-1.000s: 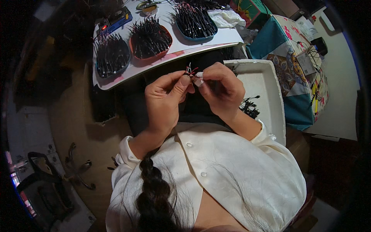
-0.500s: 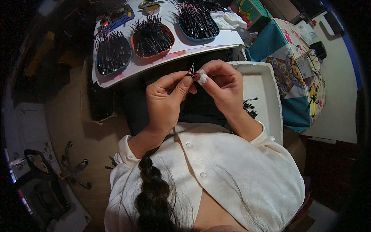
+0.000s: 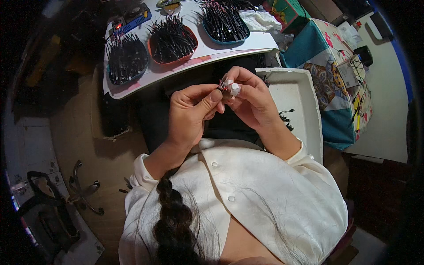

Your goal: The person repeatedly picks up black wires, strips the ends, and solders them using a soldering iron and solder wire. Finished wires are placed into trays on the table.

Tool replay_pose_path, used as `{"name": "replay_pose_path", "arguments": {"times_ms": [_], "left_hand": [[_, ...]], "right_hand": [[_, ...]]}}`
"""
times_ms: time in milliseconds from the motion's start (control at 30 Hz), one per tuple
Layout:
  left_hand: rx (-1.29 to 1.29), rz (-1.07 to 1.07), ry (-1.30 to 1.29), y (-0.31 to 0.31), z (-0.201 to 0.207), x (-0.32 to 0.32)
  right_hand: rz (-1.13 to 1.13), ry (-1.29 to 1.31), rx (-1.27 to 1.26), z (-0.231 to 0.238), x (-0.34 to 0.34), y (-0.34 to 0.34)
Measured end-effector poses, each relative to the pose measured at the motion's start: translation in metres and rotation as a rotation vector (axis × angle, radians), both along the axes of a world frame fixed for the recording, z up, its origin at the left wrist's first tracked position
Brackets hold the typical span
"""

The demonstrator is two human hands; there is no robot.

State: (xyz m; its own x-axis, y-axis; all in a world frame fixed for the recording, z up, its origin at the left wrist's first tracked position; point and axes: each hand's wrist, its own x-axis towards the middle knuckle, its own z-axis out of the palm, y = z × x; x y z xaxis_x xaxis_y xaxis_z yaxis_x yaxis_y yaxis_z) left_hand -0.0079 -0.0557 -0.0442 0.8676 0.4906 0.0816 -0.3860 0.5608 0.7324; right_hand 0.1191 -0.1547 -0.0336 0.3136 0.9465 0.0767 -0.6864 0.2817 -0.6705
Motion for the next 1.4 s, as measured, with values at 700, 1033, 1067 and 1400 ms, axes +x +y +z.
{"name": "replay_pose_path", "arguments": {"times_ms": [700,1033,1067,1400], "left_hand": [[0.161,-0.186,0.306,0.018,0.003,0.005],[0.174,-0.105,0.3,0.023,-0.008,0.012],[0.166,-0.105,0.33,0.023,-0.009,0.013],[0.037,-0.178,0.299,0.032,-0.011,0.013]], "right_hand": [[0.395,0.098,-0.285,-0.013,0.044,0.008],[0.318,0.057,-0.282,-0.023,0.044,0.015],[0.333,0.114,-0.258,-0.025,0.043,0.016],[0.331,0.156,-0.273,-0.035,0.041,0.024]]}}
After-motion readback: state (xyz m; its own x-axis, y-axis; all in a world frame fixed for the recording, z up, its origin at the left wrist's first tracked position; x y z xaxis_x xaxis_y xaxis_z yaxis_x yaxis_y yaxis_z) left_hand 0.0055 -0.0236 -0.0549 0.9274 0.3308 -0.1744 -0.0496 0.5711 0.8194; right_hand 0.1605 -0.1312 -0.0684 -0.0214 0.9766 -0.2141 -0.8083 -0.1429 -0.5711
